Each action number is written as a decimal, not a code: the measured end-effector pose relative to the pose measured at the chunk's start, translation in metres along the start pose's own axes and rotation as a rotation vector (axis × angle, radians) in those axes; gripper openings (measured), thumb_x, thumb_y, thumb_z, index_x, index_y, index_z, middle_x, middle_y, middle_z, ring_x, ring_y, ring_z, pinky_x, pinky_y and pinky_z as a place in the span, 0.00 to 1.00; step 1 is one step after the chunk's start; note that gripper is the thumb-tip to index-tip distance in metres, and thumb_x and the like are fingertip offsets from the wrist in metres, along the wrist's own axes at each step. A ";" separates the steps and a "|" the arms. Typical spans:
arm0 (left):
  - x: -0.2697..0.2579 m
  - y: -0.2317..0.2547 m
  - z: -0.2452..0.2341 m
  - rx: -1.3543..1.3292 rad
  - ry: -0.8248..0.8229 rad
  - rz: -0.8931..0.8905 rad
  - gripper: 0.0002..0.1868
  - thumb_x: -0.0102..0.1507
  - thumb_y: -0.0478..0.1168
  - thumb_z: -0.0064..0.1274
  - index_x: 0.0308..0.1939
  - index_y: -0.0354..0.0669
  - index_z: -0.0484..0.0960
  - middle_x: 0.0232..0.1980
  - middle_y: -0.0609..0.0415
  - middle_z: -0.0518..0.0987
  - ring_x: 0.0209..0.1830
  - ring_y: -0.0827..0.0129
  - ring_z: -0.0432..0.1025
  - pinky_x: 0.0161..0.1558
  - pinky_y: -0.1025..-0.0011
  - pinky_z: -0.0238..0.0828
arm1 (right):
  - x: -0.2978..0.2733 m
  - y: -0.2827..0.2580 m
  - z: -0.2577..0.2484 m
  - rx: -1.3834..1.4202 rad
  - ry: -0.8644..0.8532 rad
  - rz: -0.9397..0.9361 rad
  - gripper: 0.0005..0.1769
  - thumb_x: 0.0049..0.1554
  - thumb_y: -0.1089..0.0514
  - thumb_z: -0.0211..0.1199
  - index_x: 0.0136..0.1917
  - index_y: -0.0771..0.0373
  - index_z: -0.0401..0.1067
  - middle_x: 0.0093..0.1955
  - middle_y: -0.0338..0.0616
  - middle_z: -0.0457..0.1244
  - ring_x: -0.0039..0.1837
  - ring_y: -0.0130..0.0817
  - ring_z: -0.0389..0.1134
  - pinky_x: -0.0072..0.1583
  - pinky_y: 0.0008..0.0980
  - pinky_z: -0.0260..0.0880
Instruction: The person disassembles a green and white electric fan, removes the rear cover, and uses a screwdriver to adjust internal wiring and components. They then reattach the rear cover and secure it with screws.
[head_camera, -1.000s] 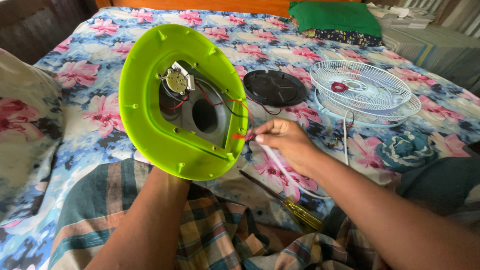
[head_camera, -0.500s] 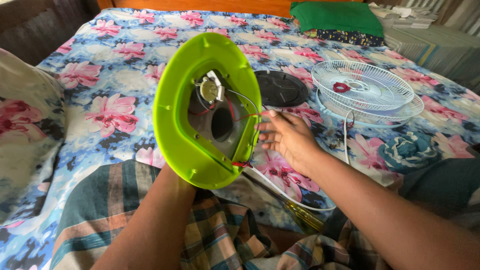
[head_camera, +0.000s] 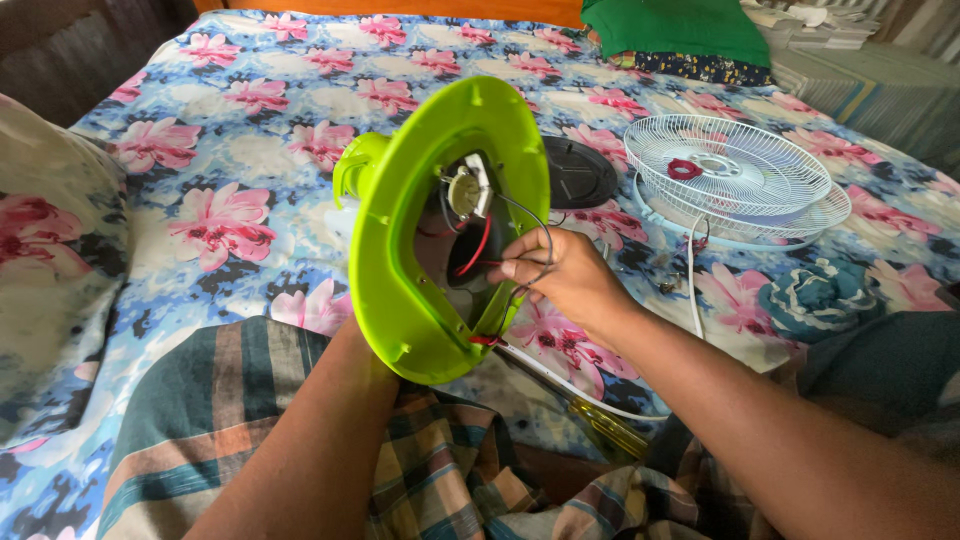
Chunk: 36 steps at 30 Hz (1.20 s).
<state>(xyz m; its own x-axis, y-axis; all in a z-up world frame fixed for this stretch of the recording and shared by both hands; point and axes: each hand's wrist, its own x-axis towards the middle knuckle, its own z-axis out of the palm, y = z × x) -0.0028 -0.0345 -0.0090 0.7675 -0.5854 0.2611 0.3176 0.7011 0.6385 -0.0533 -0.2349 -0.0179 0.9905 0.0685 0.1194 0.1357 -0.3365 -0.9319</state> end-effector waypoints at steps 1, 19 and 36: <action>-0.002 -0.003 0.000 0.015 -0.005 -0.017 0.27 0.60 0.54 0.52 0.54 0.37 0.79 0.44 0.45 0.83 0.43 0.55 0.78 0.44 0.59 0.78 | -0.001 0.000 0.001 0.007 0.008 -0.002 0.07 0.58 0.62 0.63 0.50 0.65 0.73 0.46 0.45 0.73 0.41 0.28 0.69 0.42 0.30 0.67; -0.001 -0.010 0.003 0.096 0.673 -0.116 0.34 0.55 0.61 0.54 0.58 0.44 0.73 0.47 0.45 0.80 0.42 0.54 0.77 0.45 0.54 0.77 | -0.007 0.009 -0.021 -0.053 0.141 -0.093 0.16 0.56 0.57 0.59 0.55 0.66 0.75 0.49 0.52 0.71 0.50 0.46 0.73 0.55 0.43 0.72; 0.059 0.014 -0.075 0.511 0.329 0.190 0.28 0.62 0.55 0.50 0.57 0.37 0.79 0.52 0.54 0.80 0.51 0.66 0.71 0.54 0.64 0.67 | -0.009 0.018 -0.076 0.855 0.195 0.535 0.33 0.51 0.56 0.51 0.69 0.64 0.67 0.67 0.55 0.66 0.67 0.52 0.67 0.71 0.55 0.62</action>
<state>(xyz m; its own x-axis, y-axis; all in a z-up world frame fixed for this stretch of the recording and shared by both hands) 0.0891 -0.0284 -0.0388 0.9412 -0.2573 0.2192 -0.0841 0.4499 0.8891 -0.0576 -0.3128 -0.0101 0.9131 -0.0734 -0.4011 -0.3117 0.5087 -0.8025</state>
